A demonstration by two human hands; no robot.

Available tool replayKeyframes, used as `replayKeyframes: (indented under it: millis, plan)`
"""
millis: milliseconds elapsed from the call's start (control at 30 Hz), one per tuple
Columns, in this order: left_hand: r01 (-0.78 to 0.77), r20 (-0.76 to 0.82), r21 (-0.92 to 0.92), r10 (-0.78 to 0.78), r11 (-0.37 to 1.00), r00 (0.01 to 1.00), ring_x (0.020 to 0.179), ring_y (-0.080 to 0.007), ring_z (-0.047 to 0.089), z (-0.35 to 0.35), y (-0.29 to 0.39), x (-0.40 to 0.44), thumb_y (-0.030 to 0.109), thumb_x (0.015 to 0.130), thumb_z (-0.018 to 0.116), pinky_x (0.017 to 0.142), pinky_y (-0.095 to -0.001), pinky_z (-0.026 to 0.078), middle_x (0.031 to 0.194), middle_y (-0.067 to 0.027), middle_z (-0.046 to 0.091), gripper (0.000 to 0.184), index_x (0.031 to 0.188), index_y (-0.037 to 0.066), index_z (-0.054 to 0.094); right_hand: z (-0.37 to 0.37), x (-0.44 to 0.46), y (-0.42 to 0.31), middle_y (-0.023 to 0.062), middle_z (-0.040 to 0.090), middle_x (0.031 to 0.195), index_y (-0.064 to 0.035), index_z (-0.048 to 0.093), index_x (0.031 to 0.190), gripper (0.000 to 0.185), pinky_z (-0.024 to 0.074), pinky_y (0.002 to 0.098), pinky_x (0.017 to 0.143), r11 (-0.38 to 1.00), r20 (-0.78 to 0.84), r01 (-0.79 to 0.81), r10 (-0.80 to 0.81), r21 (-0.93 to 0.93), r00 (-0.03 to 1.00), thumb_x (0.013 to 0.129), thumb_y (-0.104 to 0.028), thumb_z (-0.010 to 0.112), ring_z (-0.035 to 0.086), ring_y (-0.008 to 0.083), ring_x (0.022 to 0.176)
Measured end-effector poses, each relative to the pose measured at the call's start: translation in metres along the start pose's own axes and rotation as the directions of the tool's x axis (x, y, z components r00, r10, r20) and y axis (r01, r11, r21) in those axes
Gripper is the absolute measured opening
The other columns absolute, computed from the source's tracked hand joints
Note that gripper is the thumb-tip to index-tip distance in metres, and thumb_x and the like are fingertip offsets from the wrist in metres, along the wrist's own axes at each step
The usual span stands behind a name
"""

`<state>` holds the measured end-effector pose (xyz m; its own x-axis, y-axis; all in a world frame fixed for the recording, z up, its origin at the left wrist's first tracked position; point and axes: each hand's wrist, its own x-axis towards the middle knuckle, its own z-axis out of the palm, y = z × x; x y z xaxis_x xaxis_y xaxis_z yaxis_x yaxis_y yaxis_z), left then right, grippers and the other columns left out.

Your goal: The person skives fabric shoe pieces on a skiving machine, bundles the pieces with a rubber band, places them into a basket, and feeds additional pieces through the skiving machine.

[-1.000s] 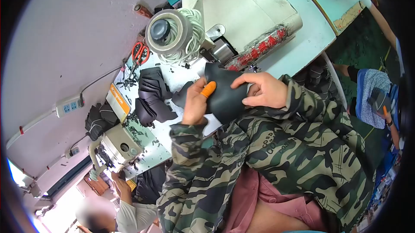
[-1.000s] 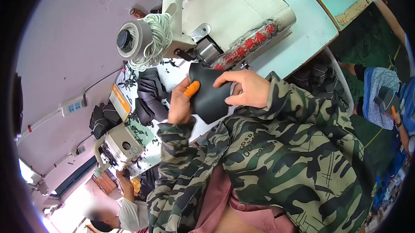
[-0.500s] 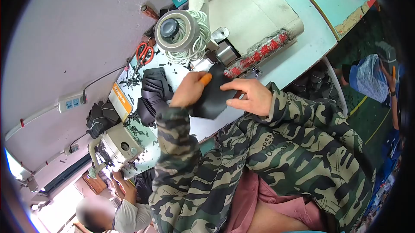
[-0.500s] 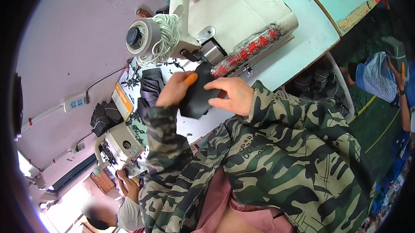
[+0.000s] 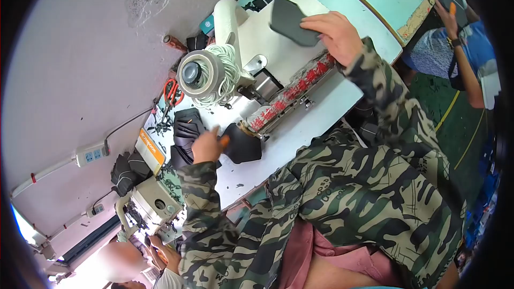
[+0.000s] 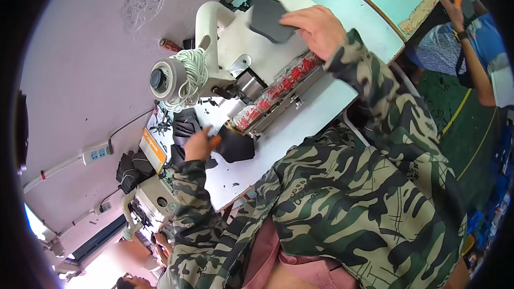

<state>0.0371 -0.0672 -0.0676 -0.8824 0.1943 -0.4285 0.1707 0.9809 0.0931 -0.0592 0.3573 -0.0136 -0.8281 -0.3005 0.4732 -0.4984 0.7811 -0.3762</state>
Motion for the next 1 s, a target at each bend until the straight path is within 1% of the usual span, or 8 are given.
replayKeyframes:
  millis: [67, 167, 300, 700, 767, 833, 933, 1000]
  plan:
    - [-0.012, 0.039, 0.013, 0.012, 1.000, 0.999, 0.084, -0.0330, 0.065, 0.028, -0.011, -0.014, 0.031, 0.075, 0.074, 0.069, -0.0425, 0.051, 0.099, -0.0113, 0.064, 0.043, 0.114, 0.017, 0.062, 0.010, -0.012, 0.017, 0.0071, 0.064, 0.111, -0.0088, 0.066, 0.105, 0.030, 0.0395, 0.0428, 0.099, 0.948, 0.124, 0.064, -0.026, -0.311, 0.992, 0.075, -0.006, 0.061, 0.056, 0.0252, 0.112]
    - [0.111, -0.042, -0.018, -0.111, 0.994, 0.993, 0.087, -0.0326, 0.064, 0.027, 0.004, -0.024, 0.032, 0.073, 0.075, 0.068, -0.0442, 0.050, 0.094, -0.0099, 0.063, 0.041, 0.108, 0.015, 0.062, -0.010, -0.025, -0.028, 0.0096, 0.064, 0.111, -0.0089, 0.066, 0.104, 0.031, 0.0414, 0.0449, 0.094, 0.998, -0.064, -0.012, 0.008, -0.061, 0.998, 0.074, -0.005, 0.060, 0.057, 0.0288, 0.107]
    - [0.022, -0.179, 0.109, -0.002, 0.994, 0.984, 0.085, -0.0308, 0.061, 0.018, 0.013, -0.026, 0.025, 0.068, 0.078, 0.075, -0.0430, 0.047, 0.088, -0.0092, 0.062, 0.040, 0.102, 0.009, 0.063, -0.001, -0.051, -0.093, 0.0113, 0.067, 0.087, -0.0053, 0.067, 0.098, 0.020, 0.0517, 0.0362, 0.071, 0.814, 0.218, -0.220, 0.118, 0.538, 0.969, 0.079, -0.007, 0.062, 0.065, 0.0285, 0.079]
    - [-0.160, -0.301, 0.131, 0.193, 0.978, 0.934, 0.074, -0.0288, 0.060, 0.012, 0.013, -0.016, 0.017, 0.066, 0.076, 0.090, -0.0406, 0.041, 0.074, -0.0097, 0.061, 0.025, 0.085, 0.010, 0.061, 0.036, -0.075, -0.123, 0.0127, 0.068, 0.086, -0.0023, 0.067, 0.096, 0.019, 0.0528, 0.0335, 0.072, 0.574, 0.559, -0.443, -0.032, 0.689, 0.829, 0.079, -0.010, 0.064, 0.067, 0.0254, 0.077]
    - [-0.080, -0.045, -0.079, 0.077, 0.994, 0.996, 0.070, -0.0346, 0.061, -0.005, 0.023, -0.025, 0.013, 0.072, 0.071, 0.074, -0.0409, 0.050, 0.081, -0.0143, 0.065, 0.024, 0.092, 0.005, 0.062, 0.038, -0.076, -0.118, 0.0130, 0.068, 0.094, -0.0029, 0.068, 0.097, 0.021, 0.0516, 0.0340, 0.079, 0.504, 0.615, -0.483, -0.128, 0.716, 0.778, 0.078, -0.011, 0.065, 0.067, 0.0255, 0.088]
    - [-0.174, 0.279, -0.591, 0.402, 0.788, 0.872, 0.066, -0.0281, 0.061, -0.054, 0.051, -0.031, 0.012, 0.081, 0.068, 0.060, -0.0362, 0.051, 0.083, -0.0132, 0.066, 0.026, 0.103, 0.001, 0.061, 0.049, -0.081, -0.114, 0.0137, 0.067, 0.103, -0.0036, 0.069, 0.098, 0.023, 0.0488, 0.0353, 0.087, 0.447, 0.487, -0.345, -0.255, 0.826, 0.835, 0.077, -0.011, 0.067, 0.063, 0.0262, 0.101]
    - [0.175, 0.323, -0.898, 0.337, 0.403, 0.884, 0.063, -0.0074, 0.053, -0.082, 0.086, -0.033, 0.009, 0.093, 0.056, 0.046, -0.0240, 0.045, 0.077, -0.0029, 0.057, 0.016, 0.104, -0.002, 0.059, 0.051, -0.072, -0.109, 0.0159, 0.066, 0.105, -0.0029, 0.068, 0.105, 0.028, 0.0472, 0.0341, 0.089, 0.407, 0.562, -0.423, -0.331, 0.810, 0.758, 0.078, -0.008, 0.066, 0.062, 0.0239, 0.102]
    - [0.236, 0.345, -0.862, 0.179, 0.449, 0.921, 0.052, -0.0079, 0.051, -0.074, 0.085, -0.019, 0.015, 0.097, 0.051, 0.043, -0.0228, 0.043, 0.072, -0.0016, 0.056, 0.019, 0.100, -0.001, 0.060, 0.046, -0.069, -0.117, 0.0135, 0.066, 0.105, -0.0016, 0.066, 0.109, 0.030, 0.0478, 0.0314, 0.087, 0.304, 0.693, -0.641, -0.101, 0.705, 0.714, 0.080, -0.005, 0.064, 0.062, 0.0195, 0.098]
